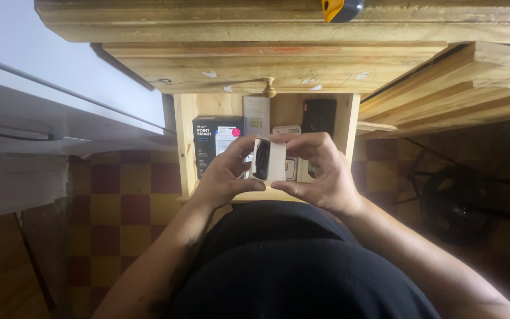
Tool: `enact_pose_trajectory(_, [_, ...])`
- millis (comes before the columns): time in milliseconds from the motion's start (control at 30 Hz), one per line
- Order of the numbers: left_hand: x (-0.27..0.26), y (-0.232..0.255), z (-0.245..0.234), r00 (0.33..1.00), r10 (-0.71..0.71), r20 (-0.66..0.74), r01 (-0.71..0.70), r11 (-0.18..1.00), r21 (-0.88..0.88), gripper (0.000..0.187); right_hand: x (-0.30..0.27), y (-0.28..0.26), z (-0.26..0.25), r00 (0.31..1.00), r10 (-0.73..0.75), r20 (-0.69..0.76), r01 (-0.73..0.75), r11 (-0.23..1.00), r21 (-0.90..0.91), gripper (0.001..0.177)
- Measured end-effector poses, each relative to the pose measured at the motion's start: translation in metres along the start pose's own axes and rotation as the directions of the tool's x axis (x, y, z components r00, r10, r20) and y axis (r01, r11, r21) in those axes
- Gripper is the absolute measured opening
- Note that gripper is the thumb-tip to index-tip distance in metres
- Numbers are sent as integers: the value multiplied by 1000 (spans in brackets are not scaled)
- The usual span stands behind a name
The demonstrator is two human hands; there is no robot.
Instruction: The person opens a wooden drawer and organizes various small electronic accessories and boxes. They pick up items from the cluttered surface, inspect them, and place them into the drawer, including a smartwatch box, a power bank box, and several phone cases.
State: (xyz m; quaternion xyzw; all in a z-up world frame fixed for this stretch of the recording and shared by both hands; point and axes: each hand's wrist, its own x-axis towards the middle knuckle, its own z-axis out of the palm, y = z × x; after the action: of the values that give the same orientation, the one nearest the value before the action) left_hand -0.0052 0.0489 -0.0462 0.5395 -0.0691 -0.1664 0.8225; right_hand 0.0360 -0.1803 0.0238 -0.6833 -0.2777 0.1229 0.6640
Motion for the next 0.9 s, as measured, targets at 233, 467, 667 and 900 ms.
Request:
enact_pose_trajectory(233, [1,22,10,997,44,-64,-18,930,367,86,13,-19,-8,997,-70,-33,50,911,-410,46])
enact_pose_trajectory(467, [-1,20,13,988,-153,-3,152,982,113,64,28,-5,-20,986,151,-69,-165,828,-536,24])
enact_pose_trajectory(667, [1,13,7,975,-215,-49,212,975,-63,67,42,2,-28,846,521,-108,-527,792,-307,21])
enact_pose_trajectory(900, [-1,11,3,956,-290,-39,285,954,-97,64,50,-8,-26,802,594,-62,-577,743,-340,22])
